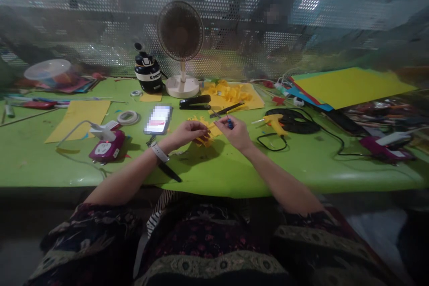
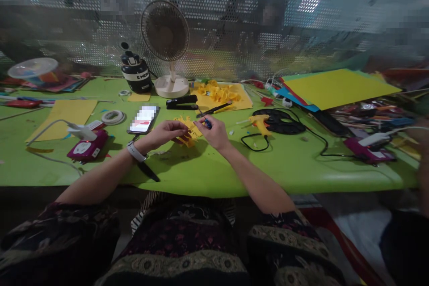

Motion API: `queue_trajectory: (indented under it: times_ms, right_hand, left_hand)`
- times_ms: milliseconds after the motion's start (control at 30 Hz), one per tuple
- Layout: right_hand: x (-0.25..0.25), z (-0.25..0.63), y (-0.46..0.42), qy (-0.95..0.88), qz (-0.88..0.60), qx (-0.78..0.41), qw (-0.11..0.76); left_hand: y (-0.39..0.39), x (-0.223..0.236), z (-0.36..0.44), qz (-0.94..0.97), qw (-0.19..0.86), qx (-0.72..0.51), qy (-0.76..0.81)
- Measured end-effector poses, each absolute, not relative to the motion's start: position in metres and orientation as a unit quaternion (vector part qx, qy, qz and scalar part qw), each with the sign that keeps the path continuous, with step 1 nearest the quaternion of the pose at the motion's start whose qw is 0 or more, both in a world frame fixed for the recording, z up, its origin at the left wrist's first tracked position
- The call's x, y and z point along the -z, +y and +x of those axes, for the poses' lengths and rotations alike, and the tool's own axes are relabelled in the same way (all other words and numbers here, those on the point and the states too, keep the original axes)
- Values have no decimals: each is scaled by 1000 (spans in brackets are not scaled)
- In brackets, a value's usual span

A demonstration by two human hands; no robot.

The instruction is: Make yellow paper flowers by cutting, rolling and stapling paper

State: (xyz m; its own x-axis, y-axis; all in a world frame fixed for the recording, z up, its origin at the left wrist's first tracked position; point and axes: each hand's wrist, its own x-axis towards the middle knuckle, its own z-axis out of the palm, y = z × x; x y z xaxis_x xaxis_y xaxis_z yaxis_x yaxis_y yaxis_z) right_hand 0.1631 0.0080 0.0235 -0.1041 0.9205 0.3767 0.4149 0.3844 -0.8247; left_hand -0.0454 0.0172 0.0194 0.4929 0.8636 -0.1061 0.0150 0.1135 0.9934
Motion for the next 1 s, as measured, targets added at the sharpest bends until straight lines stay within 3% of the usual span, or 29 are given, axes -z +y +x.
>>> queue_trajectory:
  times_ms: [467, 700, 1000]
  right_hand:
    - [-25, 165, 6, -658, -497, -289, 486]
    - [-18, 157, 1, -781, -474, -208, 349]
    - [-13, 157, 5, -795, -486, -167, 322]
  left_hand:
    - [13, -25, -43, 503, 650, -418, 388]
    - [15, -22, -42, 501, 619, -468, 383]
    - [12, -23, -41, 492, 665, -464, 318]
